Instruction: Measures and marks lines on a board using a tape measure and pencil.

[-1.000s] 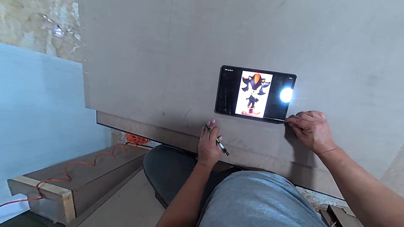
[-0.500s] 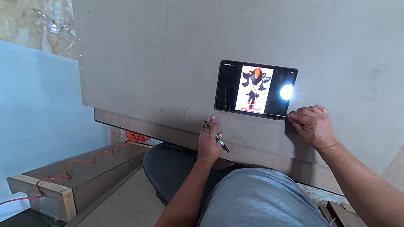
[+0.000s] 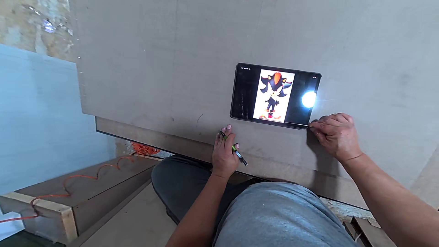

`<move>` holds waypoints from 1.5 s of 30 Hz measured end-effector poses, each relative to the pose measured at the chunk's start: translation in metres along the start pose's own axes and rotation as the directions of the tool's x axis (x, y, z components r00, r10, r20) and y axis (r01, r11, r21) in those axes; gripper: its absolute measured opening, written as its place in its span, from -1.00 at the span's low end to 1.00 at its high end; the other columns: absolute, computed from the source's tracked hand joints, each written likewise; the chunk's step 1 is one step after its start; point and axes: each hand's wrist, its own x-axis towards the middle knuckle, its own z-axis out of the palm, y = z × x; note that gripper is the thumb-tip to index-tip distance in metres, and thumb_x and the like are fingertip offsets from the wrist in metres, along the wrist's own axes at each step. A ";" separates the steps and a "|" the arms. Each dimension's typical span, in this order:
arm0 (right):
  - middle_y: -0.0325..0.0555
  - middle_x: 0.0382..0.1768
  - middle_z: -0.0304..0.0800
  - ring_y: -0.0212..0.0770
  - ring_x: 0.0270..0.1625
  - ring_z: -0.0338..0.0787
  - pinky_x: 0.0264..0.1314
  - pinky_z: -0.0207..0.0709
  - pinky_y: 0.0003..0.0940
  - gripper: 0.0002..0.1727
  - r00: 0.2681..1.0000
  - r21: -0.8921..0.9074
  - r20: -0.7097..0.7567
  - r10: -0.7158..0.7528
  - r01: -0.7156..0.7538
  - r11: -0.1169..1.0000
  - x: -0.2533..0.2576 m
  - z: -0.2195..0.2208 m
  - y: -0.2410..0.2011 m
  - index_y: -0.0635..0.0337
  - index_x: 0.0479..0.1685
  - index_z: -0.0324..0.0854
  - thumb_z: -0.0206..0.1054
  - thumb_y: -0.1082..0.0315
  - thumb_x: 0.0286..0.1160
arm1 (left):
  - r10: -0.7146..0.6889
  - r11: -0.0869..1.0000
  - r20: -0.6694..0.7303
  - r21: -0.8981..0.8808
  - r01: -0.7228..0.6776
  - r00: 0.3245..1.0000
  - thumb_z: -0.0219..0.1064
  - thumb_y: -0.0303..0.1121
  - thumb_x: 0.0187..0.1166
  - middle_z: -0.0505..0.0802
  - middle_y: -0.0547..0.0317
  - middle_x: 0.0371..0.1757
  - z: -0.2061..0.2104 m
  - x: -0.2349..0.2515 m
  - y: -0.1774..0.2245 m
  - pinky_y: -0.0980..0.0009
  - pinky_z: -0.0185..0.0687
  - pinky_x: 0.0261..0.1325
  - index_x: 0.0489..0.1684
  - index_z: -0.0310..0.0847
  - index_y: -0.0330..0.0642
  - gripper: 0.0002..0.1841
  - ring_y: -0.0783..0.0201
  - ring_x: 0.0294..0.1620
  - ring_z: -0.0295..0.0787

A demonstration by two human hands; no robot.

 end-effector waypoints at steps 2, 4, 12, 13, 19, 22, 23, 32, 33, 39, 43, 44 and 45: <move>-0.13 -0.03 0.94 -0.03 0.22 0.81 0.52 0.40 0.07 -0.74 1.000 -0.002 0.001 0.003 -0.003 1.000 0.000 0.000 -0.001 -0.07 0.02 0.90 0.26 0.18 0.70 | 0.001 1.000 -0.001 -0.001 -0.001 1.000 0.20 -0.28 0.74 0.50 0.03 0.75 -0.001 0.000 0.000 0.04 0.02 0.90 0.50 0.56 -0.21 -0.59 0.10 0.85 0.23; -0.12 -0.04 0.94 -0.02 0.22 0.81 0.52 0.40 0.07 -0.73 1.000 0.001 -0.001 0.004 -0.004 1.000 0.001 0.001 -0.001 -0.06 0.02 0.90 0.25 0.19 0.70 | 0.004 1.000 -0.007 -0.001 -0.004 1.000 0.19 -0.28 0.74 0.50 0.03 0.75 0.000 0.000 -0.001 0.04 0.02 0.91 0.50 0.56 -0.21 -0.59 0.10 0.85 0.24; -0.13 -0.03 0.94 -0.03 0.22 0.81 0.52 0.39 0.07 -0.73 1.000 0.000 -0.008 -0.004 0.004 1.000 0.001 0.000 -0.001 -0.07 0.01 0.91 0.25 0.18 0.70 | 0.002 1.000 -0.001 -0.005 -0.002 1.000 0.18 -0.27 0.75 0.50 0.06 0.76 -0.001 0.000 0.000 0.05 -0.01 0.91 0.52 0.55 -0.19 -0.58 0.12 0.85 0.22; -0.13 -0.03 0.94 -0.03 0.22 0.81 0.52 0.39 0.07 -0.73 1.000 0.000 -0.010 -0.004 0.004 1.000 0.001 0.001 -0.001 -0.07 0.01 0.91 0.25 0.18 0.70 | 0.002 1.000 0.001 -0.005 -0.002 1.000 0.18 -0.26 0.75 0.49 0.06 0.76 -0.001 0.000 0.000 0.06 -0.01 0.91 0.53 0.54 -0.19 -0.58 0.12 0.86 0.21; -0.13 -0.04 0.94 -0.02 0.21 0.81 0.52 0.40 0.08 -0.73 1.000 -0.001 -0.006 0.003 -0.003 1.000 0.001 0.000 -0.001 -0.07 0.00 0.91 0.25 0.18 0.71 | 0.003 1.000 0.000 0.000 -0.003 1.000 0.20 -0.27 0.74 0.50 0.05 0.75 -0.002 0.001 0.000 0.07 0.00 0.91 0.51 0.55 -0.21 -0.58 0.11 0.85 0.24; -0.11 -0.03 0.94 -0.02 0.22 0.81 0.52 0.40 0.09 -0.72 1.000 0.007 0.001 0.016 -0.016 1.000 0.002 0.000 0.000 -0.07 0.02 0.90 0.24 0.17 0.71 | 0.002 1.000 0.005 0.002 -0.002 1.000 0.20 -0.26 0.74 0.51 0.04 0.75 -0.003 0.001 0.000 0.06 0.01 0.91 0.50 0.56 -0.22 -0.58 0.11 0.84 0.25; -0.10 -0.02 0.93 0.00 0.23 0.81 0.54 0.39 0.11 -0.71 1.000 0.007 0.005 0.021 -0.021 1.000 0.003 0.000 0.001 -0.07 0.03 0.90 0.23 0.17 0.71 | 0.004 1.000 0.006 0.001 -0.004 1.000 0.20 -0.26 0.74 0.52 0.03 0.74 -0.003 0.001 0.000 0.05 0.02 0.90 0.50 0.56 -0.23 -0.58 0.10 0.83 0.26; -0.11 -0.01 0.93 -0.01 0.23 0.81 0.54 0.38 0.10 -0.71 0.999 0.010 0.009 0.031 -0.031 0.999 0.005 0.000 0.003 -0.06 0.04 0.90 0.22 0.19 0.71 | 0.018 1.000 -0.003 -0.004 -0.018 1.000 0.18 -0.26 0.74 0.52 0.01 0.73 -0.003 0.001 0.000 0.05 0.05 0.89 0.47 0.57 -0.22 -0.59 0.08 0.83 0.27; -0.11 -0.01 0.94 -0.01 0.23 0.81 0.54 0.38 0.11 -0.71 1.000 0.008 0.008 0.030 -0.030 1.000 0.005 0.000 0.002 -0.06 0.04 0.90 0.22 0.18 0.71 | 0.014 1.000 0.003 0.001 -0.014 1.000 0.18 -0.26 0.75 0.52 0.02 0.74 -0.003 0.001 0.000 0.05 0.04 0.89 0.48 0.56 -0.22 -0.59 0.09 0.83 0.27; -0.13 0.00 0.94 -0.04 0.23 0.81 0.56 0.37 0.07 -0.72 0.999 -0.002 0.015 0.040 -0.040 0.999 0.005 0.000 0.002 -0.08 0.03 0.90 0.24 0.16 0.72 | 0.005 1.000 0.018 -0.013 -0.005 1.000 0.19 -0.24 0.75 0.51 0.00 0.74 -0.002 0.001 0.000 0.04 0.02 0.90 0.50 0.55 -0.23 -0.58 0.06 0.84 0.25; -0.12 -0.01 0.93 -0.03 0.22 0.80 0.55 0.36 0.08 -0.73 0.999 0.001 0.025 0.047 -0.047 0.999 0.006 -0.001 0.000 -0.09 0.03 0.90 0.24 0.17 0.72 | -0.003 1.000 0.025 -0.013 0.004 1.000 0.18 -0.25 0.75 0.49 0.02 0.76 -0.002 0.001 -0.001 0.05 -0.02 0.91 0.51 0.54 -0.21 -0.58 0.09 0.86 0.21; -0.12 -0.02 0.93 -0.03 0.22 0.80 0.55 0.36 0.08 -0.72 0.999 0.001 0.022 0.049 -0.049 0.999 0.006 -0.002 -0.001 -0.08 0.03 0.90 0.24 0.17 0.72 | -0.002 1.000 0.021 -0.013 0.003 1.000 0.18 -0.25 0.75 0.48 0.02 0.76 -0.002 0.001 -0.001 0.05 -0.01 0.91 0.51 0.54 -0.20 -0.58 0.10 0.86 0.21; -0.12 -0.02 0.93 -0.03 0.22 0.80 0.55 0.35 0.08 -0.72 0.998 0.001 0.022 0.051 -0.051 0.999 0.007 -0.002 -0.001 -0.08 0.03 0.90 0.24 0.17 0.72 | -0.001 1.000 0.019 -0.013 0.001 1.000 0.17 -0.25 0.75 0.49 0.02 0.76 -0.002 0.001 -0.001 0.05 -0.01 0.91 0.51 0.54 -0.21 -0.57 0.10 0.86 0.21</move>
